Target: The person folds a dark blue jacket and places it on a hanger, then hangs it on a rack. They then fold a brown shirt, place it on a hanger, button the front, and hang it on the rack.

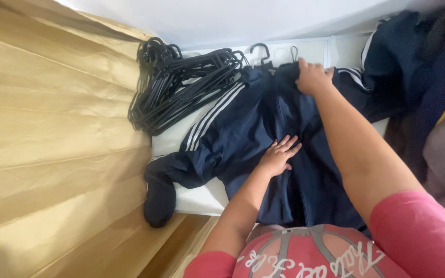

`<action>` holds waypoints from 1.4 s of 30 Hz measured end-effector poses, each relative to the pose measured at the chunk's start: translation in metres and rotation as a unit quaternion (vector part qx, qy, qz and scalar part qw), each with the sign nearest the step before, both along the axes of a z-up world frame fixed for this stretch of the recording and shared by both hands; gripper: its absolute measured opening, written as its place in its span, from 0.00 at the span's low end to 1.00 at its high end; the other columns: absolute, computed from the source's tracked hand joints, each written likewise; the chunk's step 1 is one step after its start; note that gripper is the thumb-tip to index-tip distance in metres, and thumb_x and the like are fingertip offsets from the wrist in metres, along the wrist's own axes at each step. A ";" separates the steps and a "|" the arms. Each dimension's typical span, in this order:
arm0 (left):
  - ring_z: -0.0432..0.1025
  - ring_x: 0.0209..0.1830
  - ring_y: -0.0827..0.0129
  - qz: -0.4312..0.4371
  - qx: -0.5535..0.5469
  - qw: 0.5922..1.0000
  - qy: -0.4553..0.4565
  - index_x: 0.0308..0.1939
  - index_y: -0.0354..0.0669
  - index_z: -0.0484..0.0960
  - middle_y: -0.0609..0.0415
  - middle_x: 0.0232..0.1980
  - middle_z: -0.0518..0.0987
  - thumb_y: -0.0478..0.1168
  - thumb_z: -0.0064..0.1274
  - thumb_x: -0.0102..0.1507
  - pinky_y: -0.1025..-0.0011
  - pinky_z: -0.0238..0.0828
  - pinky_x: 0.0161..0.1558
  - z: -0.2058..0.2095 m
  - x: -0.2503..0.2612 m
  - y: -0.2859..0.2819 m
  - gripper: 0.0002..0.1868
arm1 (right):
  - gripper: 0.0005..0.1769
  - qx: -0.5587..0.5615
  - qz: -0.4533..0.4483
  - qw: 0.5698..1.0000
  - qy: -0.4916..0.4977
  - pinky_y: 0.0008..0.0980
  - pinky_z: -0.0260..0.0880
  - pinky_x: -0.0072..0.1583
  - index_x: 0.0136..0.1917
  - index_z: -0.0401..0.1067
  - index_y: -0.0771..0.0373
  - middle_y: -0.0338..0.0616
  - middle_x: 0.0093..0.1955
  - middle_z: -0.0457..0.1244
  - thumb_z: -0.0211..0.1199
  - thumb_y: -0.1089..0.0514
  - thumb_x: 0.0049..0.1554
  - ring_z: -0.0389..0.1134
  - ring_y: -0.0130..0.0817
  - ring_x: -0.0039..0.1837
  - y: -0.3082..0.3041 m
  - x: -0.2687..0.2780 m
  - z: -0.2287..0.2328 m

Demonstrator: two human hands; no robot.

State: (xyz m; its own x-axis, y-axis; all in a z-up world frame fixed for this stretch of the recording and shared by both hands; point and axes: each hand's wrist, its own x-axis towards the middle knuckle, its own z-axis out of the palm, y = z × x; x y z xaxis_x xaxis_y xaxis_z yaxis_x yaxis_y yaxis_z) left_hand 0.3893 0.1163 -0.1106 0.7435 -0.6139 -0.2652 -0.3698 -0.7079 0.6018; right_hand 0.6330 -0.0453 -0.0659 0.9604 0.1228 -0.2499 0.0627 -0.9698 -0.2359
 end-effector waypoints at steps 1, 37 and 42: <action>0.43 0.85 0.61 0.001 -0.002 1.000 0.003 0.77 0.60 0.60 0.60 0.84 0.49 0.45 0.69 0.51 0.52 0.45 0.79 0.000 0.000 0.000 0.52 | 0.37 -0.010 -0.008 1.000 0.018 0.74 0.47 0.66 0.73 0.63 0.58 0.55 0.68 0.60 0.67 0.49 0.53 0.54 0.61 0.73 -0.004 -0.008 -0.003; 0.72 0.53 0.51 0.285 -0.202 0.731 -0.585 0.54 0.39 0.72 0.47 0.51 0.77 0.39 0.58 0.66 0.55 0.68 0.55 0.295 -0.002 0.073 0.16 | 0.18 0.367 0.025 0.855 -0.366 0.35 0.69 0.56 0.57 0.76 0.66 0.49 0.52 0.69 0.66 0.71 0.52 0.72 0.43 0.54 -0.080 -0.196 0.269; 0.75 0.41 0.52 0.226 -0.119 0.840 -0.478 0.53 0.41 0.78 0.50 0.41 0.79 0.45 0.58 0.65 0.57 0.70 0.42 0.351 -0.025 0.083 0.17 | 0.19 0.396 0.056 0.834 -0.379 0.29 0.71 0.55 0.55 0.77 0.66 0.48 0.52 0.70 0.64 0.74 0.50 0.73 0.39 0.54 -0.085 -0.220 0.306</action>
State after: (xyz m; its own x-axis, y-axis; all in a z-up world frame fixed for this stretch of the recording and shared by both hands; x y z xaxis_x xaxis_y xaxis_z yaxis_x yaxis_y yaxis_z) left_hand 0.3643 0.1993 0.2409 0.7184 -0.1625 0.6764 -0.4909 -0.8074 0.3274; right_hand 0.4126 -0.1306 0.2400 0.7770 0.0604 0.6266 0.5649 -0.5062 -0.6517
